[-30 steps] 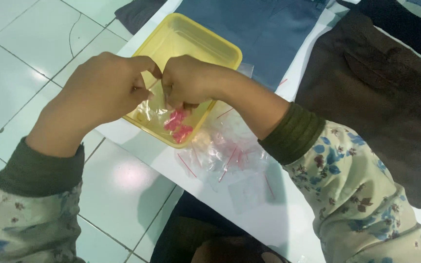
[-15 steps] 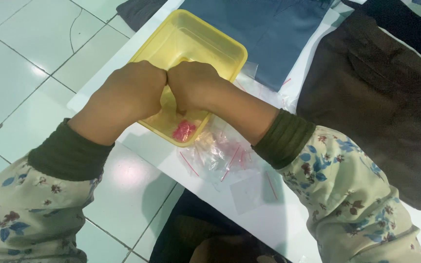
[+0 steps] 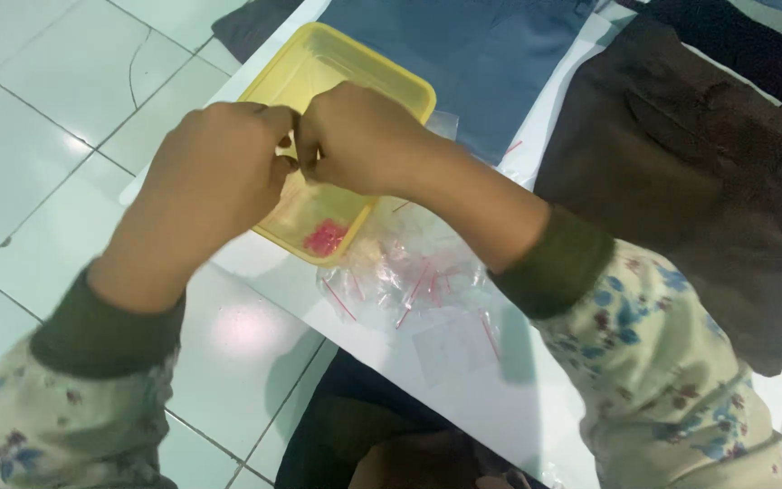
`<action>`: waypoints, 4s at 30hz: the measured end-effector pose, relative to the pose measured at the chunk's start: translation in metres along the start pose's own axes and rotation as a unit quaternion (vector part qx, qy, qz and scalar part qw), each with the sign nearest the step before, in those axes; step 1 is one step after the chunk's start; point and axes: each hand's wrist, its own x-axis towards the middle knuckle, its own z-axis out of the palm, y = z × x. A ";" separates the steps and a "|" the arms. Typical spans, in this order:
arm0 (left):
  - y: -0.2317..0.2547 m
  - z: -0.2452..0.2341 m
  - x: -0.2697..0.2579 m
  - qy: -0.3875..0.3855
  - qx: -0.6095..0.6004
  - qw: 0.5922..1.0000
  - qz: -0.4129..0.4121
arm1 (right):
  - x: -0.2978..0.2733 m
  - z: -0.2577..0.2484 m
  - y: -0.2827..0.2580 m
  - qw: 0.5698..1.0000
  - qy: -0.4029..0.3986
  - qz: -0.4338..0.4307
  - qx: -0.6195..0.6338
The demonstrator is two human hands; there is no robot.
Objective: Sorting small buttons by color and placing them into small plastic bags for packaging
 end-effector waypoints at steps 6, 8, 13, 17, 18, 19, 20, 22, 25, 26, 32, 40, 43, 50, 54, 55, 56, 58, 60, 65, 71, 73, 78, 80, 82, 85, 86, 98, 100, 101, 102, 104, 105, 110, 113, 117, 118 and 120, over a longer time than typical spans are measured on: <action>0.060 0.003 -0.055 0.237 -0.111 0.957 0.128 | -0.109 -0.042 -0.012 0.981 0.179 -0.068 -0.033; 0.091 0.012 -0.060 0.226 -0.124 0.955 0.143 | -0.155 -0.043 -0.011 0.985 0.170 -0.022 -0.028; 0.185 0.050 -0.046 0.139 -0.171 0.955 0.197 | -0.269 -0.018 0.018 0.978 0.167 0.127 -0.019; 0.271 0.080 -0.031 0.046 -0.145 0.953 0.261 | -0.362 -0.009 0.046 0.951 0.193 0.240 -0.025; 0.294 0.086 -0.030 0.048 -0.124 0.948 0.290 | -0.388 -0.008 0.054 0.949 0.226 0.217 -0.030; 0.316 0.089 -0.030 0.044 -0.125 0.944 0.301 | -0.411 -0.012 0.055 0.945 0.231 0.228 -0.030; 0.336 0.092 -0.031 0.035 -0.140 0.933 0.330 | -0.434 -0.017 0.056 0.938 0.254 0.234 -0.034; 0.375 0.097 -0.033 0.025 -0.156 0.917 0.366 | -0.476 -0.026 0.057 0.927 0.280 0.248 -0.040; 0.430 0.105 -0.036 0.036 -0.167 0.889 0.425 | -0.534 -0.036 0.058 0.891 0.315 0.328 -0.022; 0.447 0.106 -0.036 -0.003 -0.172 0.882 0.440 | -0.552 -0.040 0.058 0.878 0.331 0.344 -0.030; 0.534 0.135 -0.023 -0.079 -0.234 0.847 0.471 | -0.639 -0.050 0.074 0.789 0.360 0.497 0.026; 0.608 0.172 -0.024 -0.065 -0.385 0.721 0.572 | -0.703 -0.053 0.068 0.701 0.232 0.667 0.100; 0.627 0.170 -0.033 -0.074 -0.362 0.715 0.594 | -0.709 -0.046 0.068 0.687 0.235 0.676 0.123; 0.634 0.177 -0.035 -0.105 -0.257 0.741 0.612 | -0.690 -0.043 0.073 0.690 0.073 0.718 0.063; 0.628 0.186 -0.032 -0.050 -0.305 0.730 0.610 | -0.688 -0.033 0.080 0.711 0.050 0.701 0.023; 0.628 0.185 -0.032 -0.052 -0.305 0.728 0.612 | -0.690 -0.030 0.082 0.709 0.051 0.703 0.024; 0.628 0.184 -0.031 -0.056 -0.338 0.722 0.602 | -0.693 -0.027 0.083 0.731 0.078 0.677 0.022; 0.627 0.184 -0.030 -0.061 -0.372 0.713 0.591 | -0.694 -0.026 0.083 0.751 0.104 0.652 0.019; 0.626 0.185 -0.028 -0.088 -0.406 0.714 0.563 | -0.691 -0.031 0.082 0.754 0.139 0.639 0.062; 0.626 0.184 -0.024 -0.101 -0.433 0.708 0.548 | -0.697 -0.033 0.080 0.756 0.171 0.626 0.082; 0.627 0.186 -0.028 -0.092 -0.407 0.731 0.540 | -0.706 -0.039 0.069 0.722 0.166 0.662 0.113; 0.628 0.190 -0.029 -0.075 -0.395 0.736 0.545 | -0.702 -0.042 0.067 0.719 0.150 0.667 0.127; 0.628 0.191 -0.031 0.004 -0.355 0.732 0.582 | -0.695 -0.032 0.070 0.722 0.079 0.685 0.058; 0.628 0.192 -0.032 0.006 -0.361 0.730 0.581 | -0.696 -0.029 0.071 0.720 0.073 0.689 0.051; 0.627 0.191 -0.032 0.010 -0.367 0.728 0.579 | -0.696 -0.026 0.072 0.718 0.068 0.692 0.043; 0.627 0.189 -0.032 0.007 -0.388 0.719 0.577 | -0.696 -0.022 0.074 0.734 0.072 0.675 0.018; 0.627 0.189 -0.032 0.010 -0.387 0.717 0.579 | -0.695 -0.023 0.074 0.730 0.069 0.680 0.018; 0.624 0.171 -0.030 -0.030 -0.433 0.709 0.556 | -0.702 -0.033 0.069 0.746 0.195 0.634 0.048; 0.622 0.161 -0.029 -0.028 -0.436 0.710 0.552 | -0.700 -0.036 0.066 0.782 0.244 0.574 0.014; 0.620 0.155 -0.029 -0.019 -0.444 0.710 0.546 | -0.696 -0.039 0.064 0.748 0.293 0.592 0.063; 0.617 0.149 -0.029 -0.010 -0.452 0.711 0.540 | -0.691 -0.041 0.062 0.710 0.339 0.607 0.111; 0.608 0.138 -0.024 0.029 -0.462 0.702 0.541 | -0.675 -0.050 0.053 0.704 0.388 0.571 0.168; 0.603 0.132 -0.022 0.067 -0.471 0.693 0.542 | -0.666 -0.054 0.049 0.691 0.433 0.533 0.226; 0.555 0.099 -0.015 0.150 -0.473 0.669 0.553 | -0.635 -0.032 0.051 0.690 0.509 0.399 0.325; 0.517 0.085 -0.014 0.156 -0.449 0.688 0.548 | -0.598 -0.029 0.046 0.707 0.510 0.369 0.323; 0.463 0.080 -0.008 0.146 -0.407 0.728 0.532 | -0.542 -0.015 0.043 0.751 0.502 0.331 0.270; 0.448 0.085 -0.005 0.149 -0.405 0.731 0.528 | -0.532 -0.002 0.049 0.755 0.500 0.328 0.271; 0.418 0.097 0.001 0.125 -0.401 0.756 0.503 | -0.512 0.023 0.061 0.771 0.497 0.290 0.272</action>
